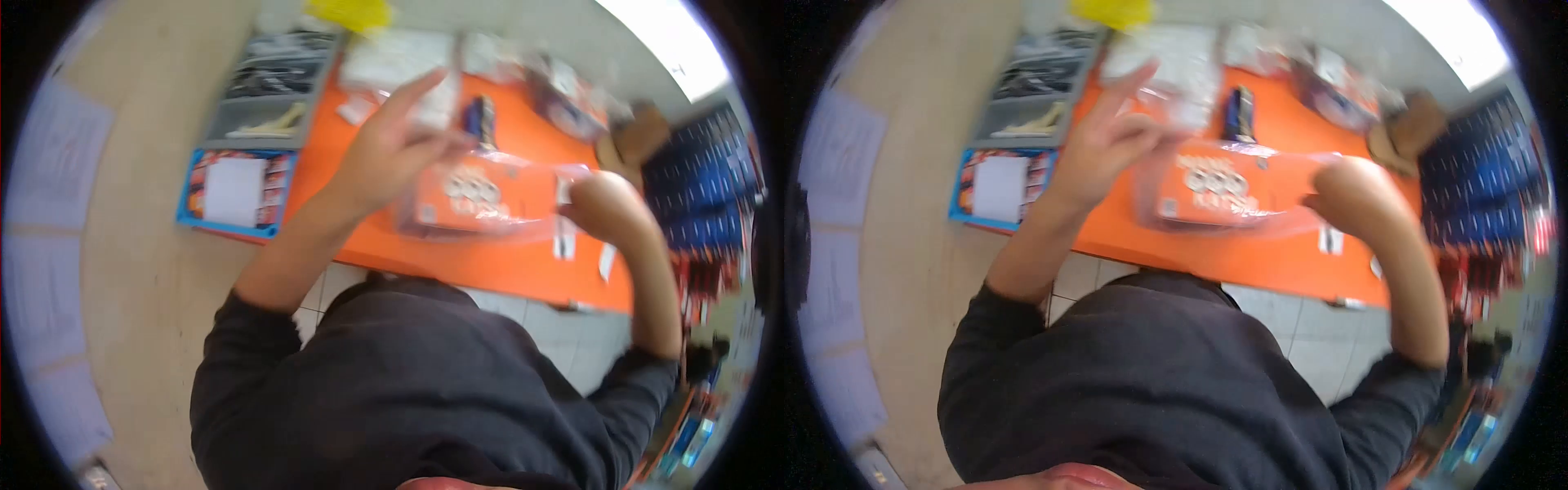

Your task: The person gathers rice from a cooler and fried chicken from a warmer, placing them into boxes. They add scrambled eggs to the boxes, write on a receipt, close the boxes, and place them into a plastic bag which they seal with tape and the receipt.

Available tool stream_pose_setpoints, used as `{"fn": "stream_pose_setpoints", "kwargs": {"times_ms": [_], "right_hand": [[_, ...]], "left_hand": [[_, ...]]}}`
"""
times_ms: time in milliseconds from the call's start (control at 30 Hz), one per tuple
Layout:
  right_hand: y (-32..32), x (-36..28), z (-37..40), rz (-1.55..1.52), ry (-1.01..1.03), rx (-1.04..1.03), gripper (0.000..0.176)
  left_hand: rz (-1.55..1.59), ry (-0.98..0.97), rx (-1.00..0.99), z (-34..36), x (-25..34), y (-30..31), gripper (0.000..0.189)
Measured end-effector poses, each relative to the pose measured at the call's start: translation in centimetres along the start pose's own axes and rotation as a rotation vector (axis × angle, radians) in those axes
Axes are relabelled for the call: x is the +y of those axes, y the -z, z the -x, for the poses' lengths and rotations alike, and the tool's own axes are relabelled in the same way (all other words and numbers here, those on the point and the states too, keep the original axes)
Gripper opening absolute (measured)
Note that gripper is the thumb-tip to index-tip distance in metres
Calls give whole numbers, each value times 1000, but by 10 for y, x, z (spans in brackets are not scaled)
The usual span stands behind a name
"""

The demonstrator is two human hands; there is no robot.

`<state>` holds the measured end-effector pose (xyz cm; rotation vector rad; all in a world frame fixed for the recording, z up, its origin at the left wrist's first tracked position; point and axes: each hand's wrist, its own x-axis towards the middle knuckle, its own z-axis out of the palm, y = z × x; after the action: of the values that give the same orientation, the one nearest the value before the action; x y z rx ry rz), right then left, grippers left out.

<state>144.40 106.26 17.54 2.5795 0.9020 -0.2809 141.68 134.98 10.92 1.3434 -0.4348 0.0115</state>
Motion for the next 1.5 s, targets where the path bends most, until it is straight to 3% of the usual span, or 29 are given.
{"fn": "stream_pose_setpoints", "kwargs": {"times_ms": [67, 100, 200, 233, 267, 300, 367, 400, 433, 467, 500, 567, 667, 767, 867, 967, 1067, 1200, 1267, 1333, 1367, 1400, 1500], "right_hand": [[37, 13, 7, -335, 54, 204, 18], [60, -1, 15, -287, 32, 176, 13], [44, -5, 19, -400, -27, 203, 10], [35, -8, 21, -479, -37, 185, 10], [35, -12, 22, -506, -62, 47, 10], [22, -15, 22, -533, -62, 104, 15], [22, -19, 33, -621, -132, 271, 24], [20, -18, 42, -692, -177, 366, 27], [17, -14, 53, -748, -221, 440, 28], [11, -7, 64, -806, -266, 511, 29], [3, 0, 73, -785, -294, 566, 28], [-6, 7, 82, -752, -400, 595, 25], [-10, 13, 80, -688, -452, 615, 22], [-12, 17, 78, -692, -431, 600, 22], [-8, 16, 74, -642, -419, 579, 21], [-5, 13, 68, -620, -419, 593, 19], [0, 4, 65, -605, -426, 637, 18], [15, -3, 68, -615, -364, 666, 19], [26, -6, 70, -739, -272, 709, 22], [51, -32, 48, -828, -175, 855, 31], [67, -59, 26, -1041, -176, 912, 37], [84, -76, 8, -1032, -117, 857, 38], [122, -93, -28, -850, 60, 538, 45]], "left_hand": [[-76, -6, -43, -31, 9, 6, 61], [-114, -34, -82, -41, 7, 10, 59], [-60, -21, -226, -39, 13, 16, 60], [-284, -12, -284, -33, 15, 21, 57], [-508, -1, -337, -23, 19, 33, 55], [-731, 17, -392, -15, 21, 49, 53], [-562, 163, -334, -14, 5, 106, 43], [-727, 104, -148, -15, 1, 138, 30], [-960, 299, -15, -16, -14, 181, 27], [-1208, 370, 29, -16, -24, 218, 30], [-1492, 597, -52, -11, -45, 253, 34], [-1973, 645, -50, 36, -93, 286, 28], [-1734, 672, -23, 37, -86, 289, 19], [-1647, 294, 190, 46, -78, 291, 7], [-1458, 260, 261, 46, -56, 290, 9], [-1358, 23, 239, 50, -50, 299, 11], [-708, 350, 374, 56, -35, 295, 12], [-597, 280, 411, 54, -11, 283, 15], [-517, 138, 369, 39, 18, 248, 18], [-500, 24, 123, 9, 56, 174, 19], [-576, -31, -33, -5, 71, 136, 20], [-638, -105, -191, -16, 80, 101, 22], [-687, -501, -360, -31, 92, 24, 29]]}}
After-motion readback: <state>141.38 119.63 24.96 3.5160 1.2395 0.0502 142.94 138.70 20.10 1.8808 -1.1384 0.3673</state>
